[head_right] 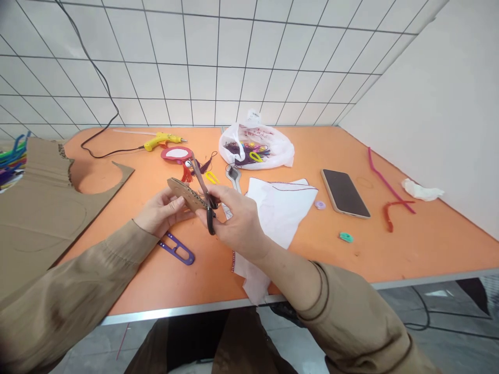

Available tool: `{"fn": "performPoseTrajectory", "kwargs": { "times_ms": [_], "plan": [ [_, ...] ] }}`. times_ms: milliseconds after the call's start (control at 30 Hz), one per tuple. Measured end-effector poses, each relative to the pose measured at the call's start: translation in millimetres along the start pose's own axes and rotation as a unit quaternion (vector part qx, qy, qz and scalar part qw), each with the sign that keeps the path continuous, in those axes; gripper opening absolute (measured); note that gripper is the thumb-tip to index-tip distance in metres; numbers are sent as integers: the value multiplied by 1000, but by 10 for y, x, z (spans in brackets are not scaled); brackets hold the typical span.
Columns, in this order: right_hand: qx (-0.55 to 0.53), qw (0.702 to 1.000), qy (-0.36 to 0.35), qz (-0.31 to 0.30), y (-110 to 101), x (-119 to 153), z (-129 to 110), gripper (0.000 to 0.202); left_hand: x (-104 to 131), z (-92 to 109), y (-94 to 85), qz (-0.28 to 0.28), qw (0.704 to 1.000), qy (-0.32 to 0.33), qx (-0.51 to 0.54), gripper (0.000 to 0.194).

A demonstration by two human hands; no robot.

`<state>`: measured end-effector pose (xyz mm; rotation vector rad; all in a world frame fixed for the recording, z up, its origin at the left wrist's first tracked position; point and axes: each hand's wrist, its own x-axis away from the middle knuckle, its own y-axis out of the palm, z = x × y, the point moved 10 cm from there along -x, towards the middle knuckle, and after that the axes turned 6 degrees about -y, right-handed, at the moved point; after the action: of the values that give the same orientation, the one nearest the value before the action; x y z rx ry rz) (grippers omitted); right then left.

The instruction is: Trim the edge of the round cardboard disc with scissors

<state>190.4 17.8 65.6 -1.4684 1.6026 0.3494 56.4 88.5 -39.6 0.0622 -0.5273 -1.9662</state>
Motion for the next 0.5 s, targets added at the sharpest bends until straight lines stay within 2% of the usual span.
{"fn": "performPoseTrajectory", "kwargs": {
  "times_ms": [167, 333, 500],
  "plan": [
    [9, 999, 4, -39, 85, 5, 15, 26, 34, 26, 23, -5, 999, 0, 46, 44],
    [3, 999, 13, -44, 109, -5, 31, 25, 3, 64, -84, 21, 997, 38, 63, 54],
    [2, 998, 15, -55, 143, 23, 64, 27, -33, 78, -130, 17, 996, 56, 62, 51]
  ]
}}
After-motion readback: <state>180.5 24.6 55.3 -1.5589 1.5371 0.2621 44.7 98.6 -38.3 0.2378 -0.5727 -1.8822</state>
